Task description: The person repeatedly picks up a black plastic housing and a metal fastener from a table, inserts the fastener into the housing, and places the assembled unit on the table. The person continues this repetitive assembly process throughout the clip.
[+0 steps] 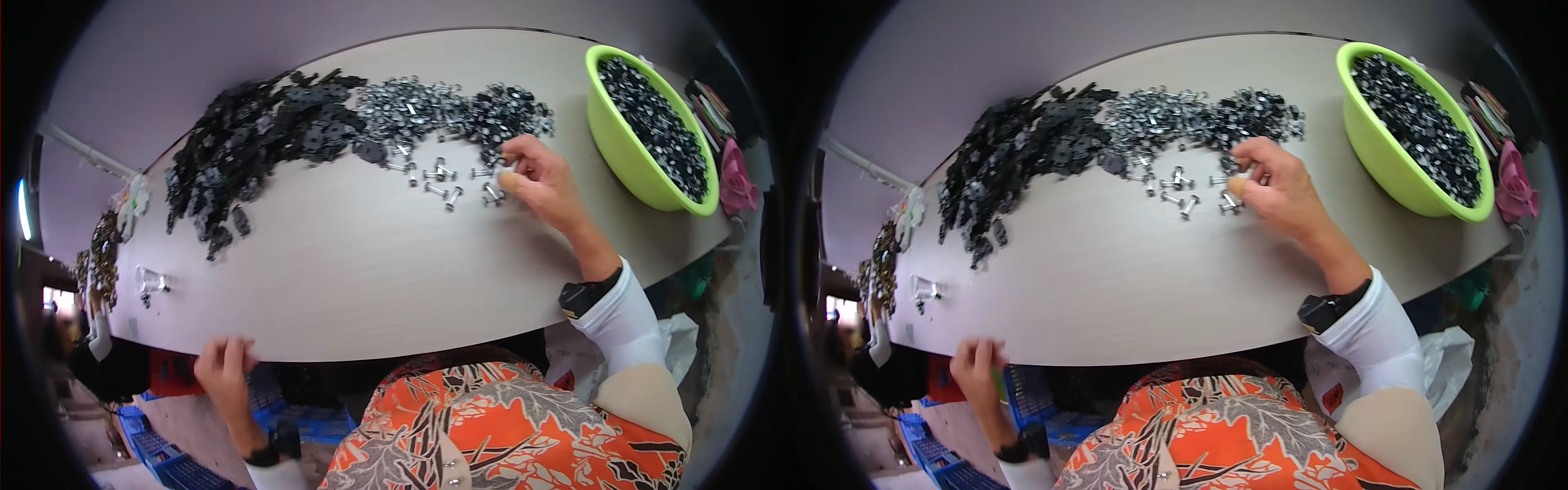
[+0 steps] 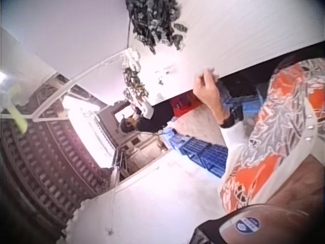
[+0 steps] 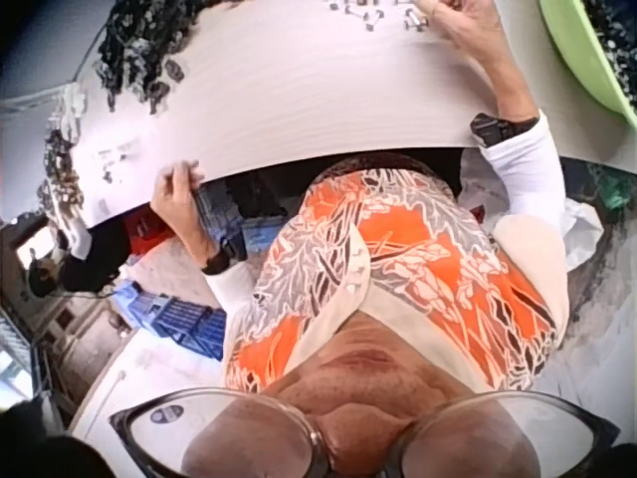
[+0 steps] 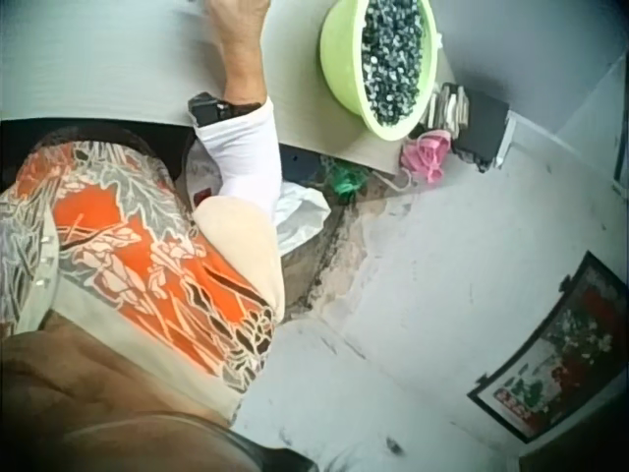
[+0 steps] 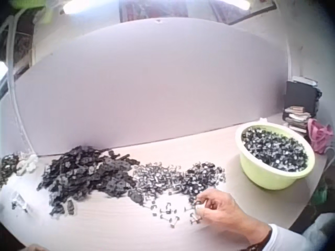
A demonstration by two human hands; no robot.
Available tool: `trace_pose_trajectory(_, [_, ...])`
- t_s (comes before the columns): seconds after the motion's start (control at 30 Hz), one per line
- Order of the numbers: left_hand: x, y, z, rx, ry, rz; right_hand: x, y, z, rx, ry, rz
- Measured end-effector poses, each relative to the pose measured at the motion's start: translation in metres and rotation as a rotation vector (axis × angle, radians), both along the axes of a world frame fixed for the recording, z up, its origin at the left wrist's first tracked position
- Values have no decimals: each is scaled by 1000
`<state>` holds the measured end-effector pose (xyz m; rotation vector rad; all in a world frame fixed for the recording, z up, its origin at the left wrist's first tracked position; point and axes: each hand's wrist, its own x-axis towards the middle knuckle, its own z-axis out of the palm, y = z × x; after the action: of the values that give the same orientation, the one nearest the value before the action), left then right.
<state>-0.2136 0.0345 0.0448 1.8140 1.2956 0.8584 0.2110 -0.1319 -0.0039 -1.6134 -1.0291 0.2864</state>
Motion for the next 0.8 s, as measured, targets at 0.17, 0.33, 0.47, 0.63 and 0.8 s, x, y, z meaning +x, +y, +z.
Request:
trace_pose_trajectory(0.17, [156,52,0,291,99,-509,12,-13,-2,-100,-186,-66])
trace_pose_trajectory(0.33, [259,88,-43,829,304,-662,8,-12,1,-255,-292,5])
trace_pose_trajectory(0.47, [269,80,-42,671,448,-680,6,-17,8,-337,-391,63])
trace_pose_trajectory(0.63, [243,68,-42,379,285,-568,2,-16,6,-355,-462,89])
trace_pose_trajectory(0.8, [214,47,-34,79,159,-568,-6,-17,14,-382,-418,65])
